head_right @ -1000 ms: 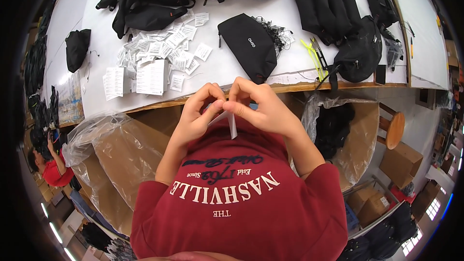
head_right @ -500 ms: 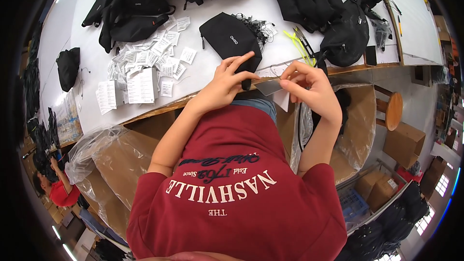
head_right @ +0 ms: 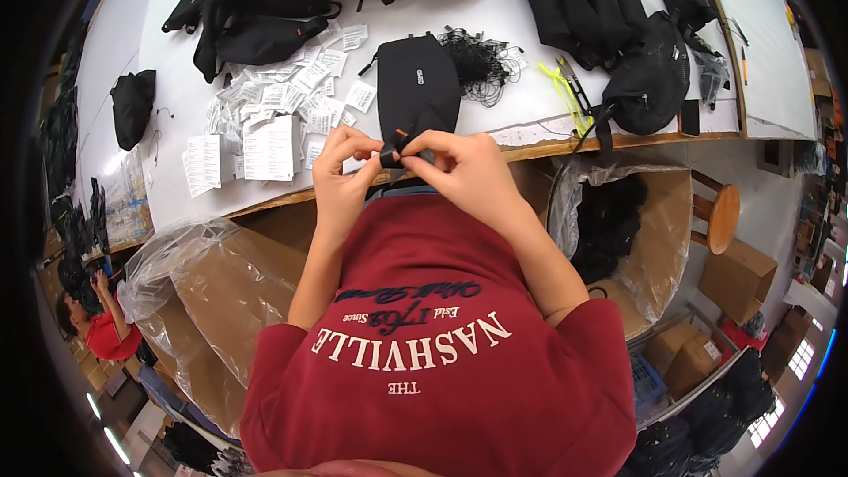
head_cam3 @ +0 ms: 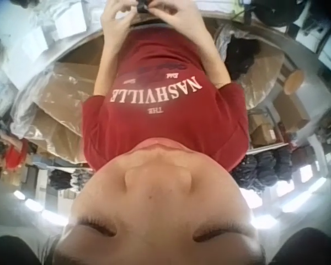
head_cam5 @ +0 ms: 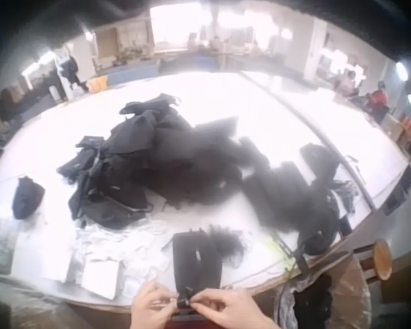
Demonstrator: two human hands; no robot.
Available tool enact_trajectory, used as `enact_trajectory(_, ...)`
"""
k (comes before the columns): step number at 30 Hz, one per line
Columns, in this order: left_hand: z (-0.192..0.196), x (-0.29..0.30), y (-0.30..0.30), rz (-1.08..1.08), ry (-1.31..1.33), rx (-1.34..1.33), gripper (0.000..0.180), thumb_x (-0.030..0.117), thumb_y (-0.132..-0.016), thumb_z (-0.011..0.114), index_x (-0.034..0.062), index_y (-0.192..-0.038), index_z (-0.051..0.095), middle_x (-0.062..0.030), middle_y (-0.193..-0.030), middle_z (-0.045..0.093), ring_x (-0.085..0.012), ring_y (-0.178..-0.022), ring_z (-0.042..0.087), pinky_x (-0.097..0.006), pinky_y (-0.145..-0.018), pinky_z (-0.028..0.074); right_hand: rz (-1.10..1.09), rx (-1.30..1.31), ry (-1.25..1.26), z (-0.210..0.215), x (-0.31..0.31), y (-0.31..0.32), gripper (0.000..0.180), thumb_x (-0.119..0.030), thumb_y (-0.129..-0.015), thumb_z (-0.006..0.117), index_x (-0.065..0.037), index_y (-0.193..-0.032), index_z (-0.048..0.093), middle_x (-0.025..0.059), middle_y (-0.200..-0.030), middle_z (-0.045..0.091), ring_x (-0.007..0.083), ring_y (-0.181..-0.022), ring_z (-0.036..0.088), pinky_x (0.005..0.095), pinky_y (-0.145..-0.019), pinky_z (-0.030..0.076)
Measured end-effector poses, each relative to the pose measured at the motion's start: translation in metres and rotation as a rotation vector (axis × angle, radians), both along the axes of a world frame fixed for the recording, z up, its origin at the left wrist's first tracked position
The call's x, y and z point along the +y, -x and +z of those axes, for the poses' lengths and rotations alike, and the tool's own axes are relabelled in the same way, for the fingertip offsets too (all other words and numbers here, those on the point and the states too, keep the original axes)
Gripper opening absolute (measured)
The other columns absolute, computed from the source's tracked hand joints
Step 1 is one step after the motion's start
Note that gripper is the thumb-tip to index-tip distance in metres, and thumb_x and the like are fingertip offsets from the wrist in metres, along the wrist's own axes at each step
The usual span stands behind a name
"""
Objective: Placing instructional booklets, labels, and silica packets into small black protective pouches and organizing them for final assembly.
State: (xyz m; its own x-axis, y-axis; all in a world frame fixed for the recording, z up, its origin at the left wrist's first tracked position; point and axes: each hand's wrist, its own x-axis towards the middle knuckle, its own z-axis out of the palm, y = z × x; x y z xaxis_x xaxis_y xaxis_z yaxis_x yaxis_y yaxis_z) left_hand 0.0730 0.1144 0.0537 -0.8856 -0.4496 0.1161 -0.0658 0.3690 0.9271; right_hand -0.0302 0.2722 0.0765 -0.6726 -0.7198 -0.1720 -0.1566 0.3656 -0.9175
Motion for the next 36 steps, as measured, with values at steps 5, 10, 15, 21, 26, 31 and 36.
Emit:
enact_trajectory(5, 0.013, 0.001, -0.020, 0.132, -0.116, -0.072, 0.015, 0.001, -0.072, 0.069, 0.0022, -0.087, 0.069, -0.0050, -0.078, 0.056, -0.0172, -0.075, 0.050, -0.029, -0.068, 0.041, 0.139, 0.094, 0.113, -0.012, -0.025, -0.006, 0.009, -0.013, -0.079, 0.069, -0.007, -0.085, 0.068, 0.0045, -0.050, 0.050, 0.0116, -0.042, 0.044, 0.0281, -0.043, 0.036)
enact_trajectory(10, 0.016, 0.006, -0.035, 0.230, -0.022, 0.015, 0.011, -0.003, -0.075, 0.068, -0.0006, -0.086, 0.067, -0.0063, -0.085, 0.060, -0.0171, -0.078, 0.058, -0.027, -0.071, 0.047, 0.255, 0.039, 0.181, -0.024, -0.035, -0.004, 0.010, -0.008, -0.077, 0.069, -0.005, -0.087, 0.068, 0.0070, -0.056, 0.055, 0.0127, -0.046, 0.049, 0.0279, -0.046, 0.039)
enact_trajectory(15, 0.013, 0.004, -0.041, 0.250, -0.006, 0.089, 0.008, -0.005, -0.079, 0.066, -0.0025, -0.087, 0.064, -0.0078, -0.091, 0.062, -0.0143, -0.081, 0.061, -0.024, -0.073, 0.049, 0.292, 0.019, 0.296, -0.027, -0.041, -0.003, 0.013, -0.009, -0.078, 0.071, -0.003, -0.088, 0.068, 0.0039, -0.063, 0.059, 0.0093, -0.050, 0.050, 0.0240, -0.048, 0.040)
enact_trajectory(21, 0.026, 0.003, -0.038, 0.323, -0.493, 0.213, 0.006, 0.001, -0.090, 0.059, -0.0018, -0.095, 0.059, -0.0075, -0.095, 0.062, -0.0116, -0.089, 0.057, -0.024, -0.076, 0.046, 0.200, -0.432, 0.220, -0.004, -0.028, 0.002, 0.018, -0.005, -0.083, 0.068, -0.003, -0.100, 0.062, 0.0000, -0.066, 0.059, 0.0036, -0.057, 0.051, 0.0195, -0.050, 0.039)
enact_trajectory(26, 0.038, 0.003, -0.039, 0.196, -0.713, 0.173, 0.008, 0.002, -0.090, 0.059, -0.0014, -0.097, 0.060, -0.0052, -0.090, 0.063, -0.0043, -0.072, 0.052, -0.017, -0.064, 0.040, 0.124, -0.708, 0.409, -0.003, -0.008, 0.002, 0.015, -0.001, -0.082, 0.066, -0.002, -0.093, 0.057, 0.0050, -0.079, 0.062, 0.0073, -0.070, 0.058, 0.0206, -0.061, 0.044)
enact_trajectory(31, 0.042, 0.003, -0.039, 0.192, -0.603, 0.087, 0.009, 0.001, -0.088, 0.061, -0.0005, -0.097, 0.062, 0.0003, -0.082, 0.063, 0.0025, -0.062, 0.043, -0.014, -0.055, 0.032, 0.154, -0.804, 0.471, -0.002, -0.004, 0.007, 0.020, -0.003, -0.078, 0.070, -0.002, -0.093, 0.057, 0.0034, -0.079, 0.060, 0.0073, -0.071, 0.056, 0.0214, -0.064, 0.044)
enact_trajectory(36, 0.040, -0.003, -0.037, 0.283, -0.646, 0.175, 0.008, 0.002, -0.088, 0.062, 0.0003, -0.096, 0.063, 0.0010, -0.080, 0.063, 0.0024, -0.061, 0.042, -0.014, -0.053, 0.030, 0.379, -0.843, 0.295, 0.002, 0.004, 0.011, 0.017, -0.002, -0.078, 0.070, -0.002, -0.089, 0.058, 0.0035, -0.078, 0.059, 0.0087, -0.070, 0.056, 0.0217, -0.064, 0.043)
